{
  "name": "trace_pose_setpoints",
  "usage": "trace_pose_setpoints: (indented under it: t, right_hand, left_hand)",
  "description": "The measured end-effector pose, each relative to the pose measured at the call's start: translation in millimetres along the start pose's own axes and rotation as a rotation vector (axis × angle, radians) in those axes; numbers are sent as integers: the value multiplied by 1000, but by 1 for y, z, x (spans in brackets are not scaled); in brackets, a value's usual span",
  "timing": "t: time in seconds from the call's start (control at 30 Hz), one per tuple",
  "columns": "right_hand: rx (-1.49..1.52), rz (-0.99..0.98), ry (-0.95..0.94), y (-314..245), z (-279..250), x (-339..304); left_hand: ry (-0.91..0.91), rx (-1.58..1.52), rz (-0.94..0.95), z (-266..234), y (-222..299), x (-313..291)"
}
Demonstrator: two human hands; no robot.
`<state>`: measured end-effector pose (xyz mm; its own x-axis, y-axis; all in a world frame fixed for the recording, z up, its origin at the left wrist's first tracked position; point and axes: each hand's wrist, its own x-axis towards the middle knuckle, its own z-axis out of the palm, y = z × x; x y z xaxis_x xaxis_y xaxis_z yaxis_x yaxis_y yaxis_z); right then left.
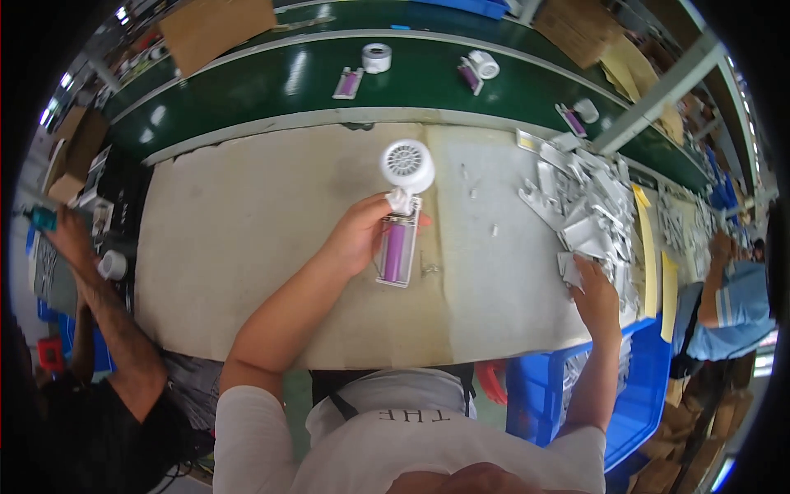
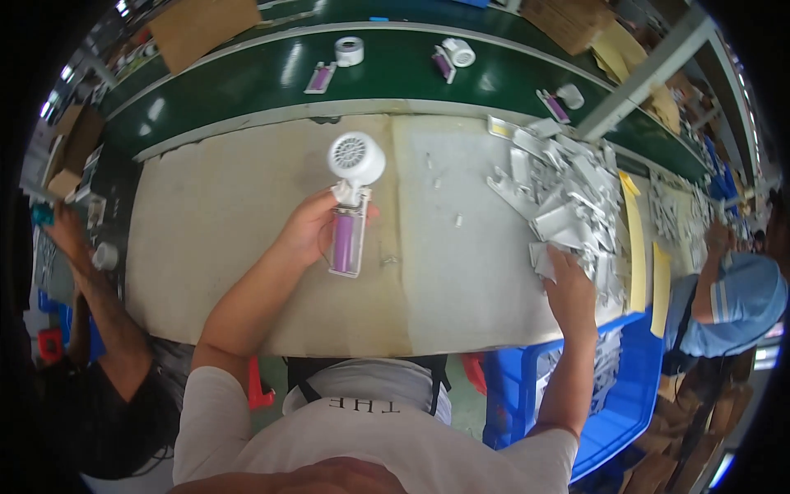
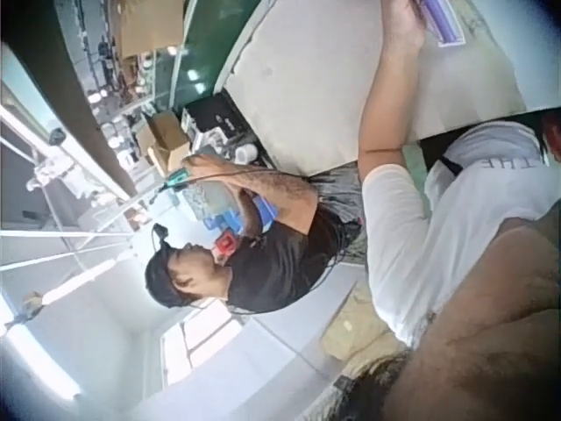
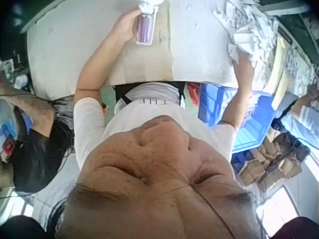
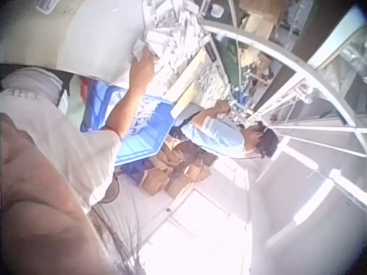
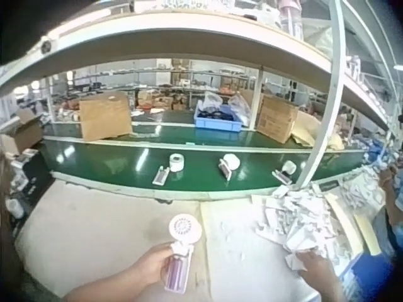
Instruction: The person assembles small portable handheld fans by hand, attaching the plastic housing onto the internal motor and battery pack components.
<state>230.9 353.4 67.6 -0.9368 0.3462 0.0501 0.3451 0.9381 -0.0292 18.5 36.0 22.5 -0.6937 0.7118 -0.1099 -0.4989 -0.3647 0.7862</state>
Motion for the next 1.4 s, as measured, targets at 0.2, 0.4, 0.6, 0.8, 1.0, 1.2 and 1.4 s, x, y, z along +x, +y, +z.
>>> trace_pose_setpoints:
  t: [0.2, 0.4, 0.6, 0.8, 1.0, 1.2, 1.4]
  right_hand:
    - [260, -32, -1, -68, -26, 3]
    - [315, -902, 161, -124, 20, 42]
    - [560, -733, 259, -167, 4, 57]
    - [1073, -598, 240, -221, 16, 59]
    - [1095, -576, 244, -228, 18, 56]
    - [607, -809, 511, -226, 15, 63]
    - [605, -873, 580, -224, 13, 69]
  left_hand:
    - [127, 160, 19, 0, 13, -19]
    - [183, 210, 123, -4, 11, -27]
    - [64, -97, 380, -3, 1, -39]
    - [100, -96, 463, 11, -12, -40]
    - [113, -95, 522, 11, -14, -42]
    - [101, 54, 539, 7, -11, -43]
    - [101, 66, 529, 8, -9, -41]
